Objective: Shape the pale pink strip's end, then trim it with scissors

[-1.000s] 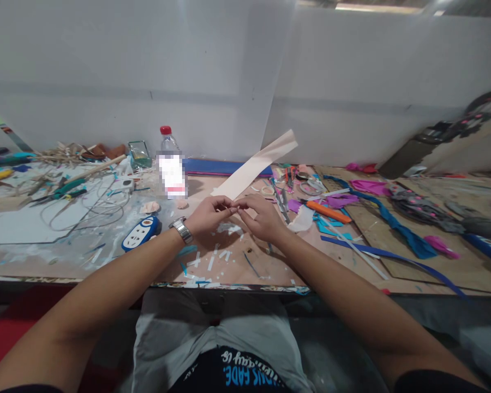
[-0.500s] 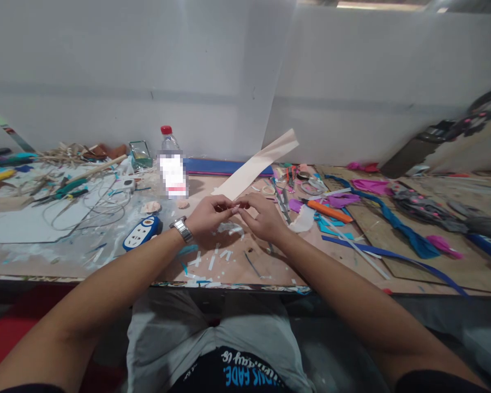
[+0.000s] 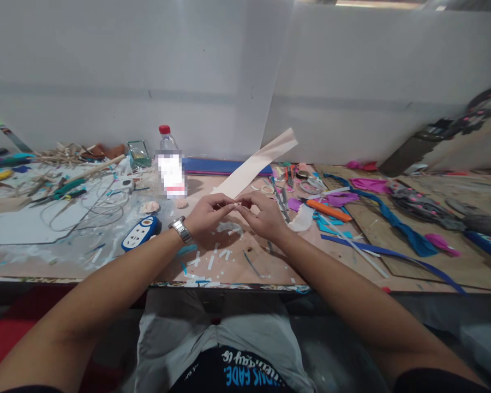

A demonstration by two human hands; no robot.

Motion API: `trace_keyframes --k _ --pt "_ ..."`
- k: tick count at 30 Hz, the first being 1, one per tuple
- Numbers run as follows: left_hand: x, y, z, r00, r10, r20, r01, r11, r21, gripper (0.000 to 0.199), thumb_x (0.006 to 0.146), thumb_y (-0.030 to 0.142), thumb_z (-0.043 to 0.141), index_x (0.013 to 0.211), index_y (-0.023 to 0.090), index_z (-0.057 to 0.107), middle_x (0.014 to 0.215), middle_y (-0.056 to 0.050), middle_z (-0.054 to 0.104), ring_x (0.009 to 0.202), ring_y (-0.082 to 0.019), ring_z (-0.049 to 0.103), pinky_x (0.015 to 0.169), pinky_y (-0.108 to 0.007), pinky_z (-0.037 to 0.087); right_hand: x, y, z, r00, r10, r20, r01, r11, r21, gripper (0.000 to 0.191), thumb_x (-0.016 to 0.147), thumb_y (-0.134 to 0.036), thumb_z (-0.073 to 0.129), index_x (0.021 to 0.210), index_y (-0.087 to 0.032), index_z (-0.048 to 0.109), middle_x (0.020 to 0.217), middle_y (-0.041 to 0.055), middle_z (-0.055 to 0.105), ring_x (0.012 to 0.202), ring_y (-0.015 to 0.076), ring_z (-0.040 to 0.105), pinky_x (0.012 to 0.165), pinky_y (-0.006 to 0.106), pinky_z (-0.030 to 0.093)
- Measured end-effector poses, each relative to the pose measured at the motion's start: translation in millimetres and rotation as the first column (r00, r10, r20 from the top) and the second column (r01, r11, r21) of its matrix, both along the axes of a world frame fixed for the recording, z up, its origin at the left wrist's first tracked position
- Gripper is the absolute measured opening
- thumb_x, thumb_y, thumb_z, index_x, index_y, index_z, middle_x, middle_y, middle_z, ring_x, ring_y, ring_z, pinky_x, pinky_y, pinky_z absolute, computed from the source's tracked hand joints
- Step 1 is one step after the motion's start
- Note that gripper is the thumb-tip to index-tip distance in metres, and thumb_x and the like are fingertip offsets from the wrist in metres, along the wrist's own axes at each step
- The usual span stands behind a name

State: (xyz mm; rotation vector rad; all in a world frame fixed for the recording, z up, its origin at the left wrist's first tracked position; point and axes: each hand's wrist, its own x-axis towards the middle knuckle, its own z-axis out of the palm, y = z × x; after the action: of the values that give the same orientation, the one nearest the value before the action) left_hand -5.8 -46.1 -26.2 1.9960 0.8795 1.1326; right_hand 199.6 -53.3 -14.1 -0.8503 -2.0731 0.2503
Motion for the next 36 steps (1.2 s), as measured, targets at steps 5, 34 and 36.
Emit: trace_keyframes --k 5,34,36 --pt "-0.8 0.3 -2.1 0.999 -0.021 -0.043 0.023 0.998 0.062 0.032 0.096 0.044 0.058 0.098 0.016 0.075 0.096 -0.008 0.073 0.09 -0.018 0.065 0.083 -0.029 0.048 -0.2 -1.1 0.9 1.0 0.009 0.014 -0.009 1.0 0.002 0.014 0.095 -0.033 0.065 0.097 -0.02 0.07 0.088 0.0049 0.072 0.076 0.0175 0.062 0.073 0.032 0.047" --pt "-0.4 2.9 -5.2 0.994 0.018 -0.109 -0.009 0.997 0.078 0.036 0.098 0.046 0.054 0.1 0.017 0.075 0.091 -0.006 0.074 0.084 -0.017 0.064 0.077 -0.029 0.047 1.5 6.5 -2.7 0.997 0.075 -0.016 -0.074 0.996 0.046 0.012 0.096 -0.032 0.064 0.094 -0.021 0.068 0.088 0.0055 0.068 0.08 0.0192 0.061 0.076 0.035 0.049" --pt "0.0 2.9 -5.9 0.993 0.027 -0.118 -0.018 0.997 0.078 0.035 0.098 0.046 0.056 0.1 0.018 0.076 0.092 -0.006 0.074 0.085 -0.018 0.065 0.077 -0.029 0.047 1.8 6.7 -3.2 0.998 0.069 -0.013 -0.068 0.997 0.037 0.012 0.095 -0.032 0.064 0.09 -0.021 0.066 0.086 0.0049 0.067 0.079 0.0189 0.06 0.074 0.034 0.048"
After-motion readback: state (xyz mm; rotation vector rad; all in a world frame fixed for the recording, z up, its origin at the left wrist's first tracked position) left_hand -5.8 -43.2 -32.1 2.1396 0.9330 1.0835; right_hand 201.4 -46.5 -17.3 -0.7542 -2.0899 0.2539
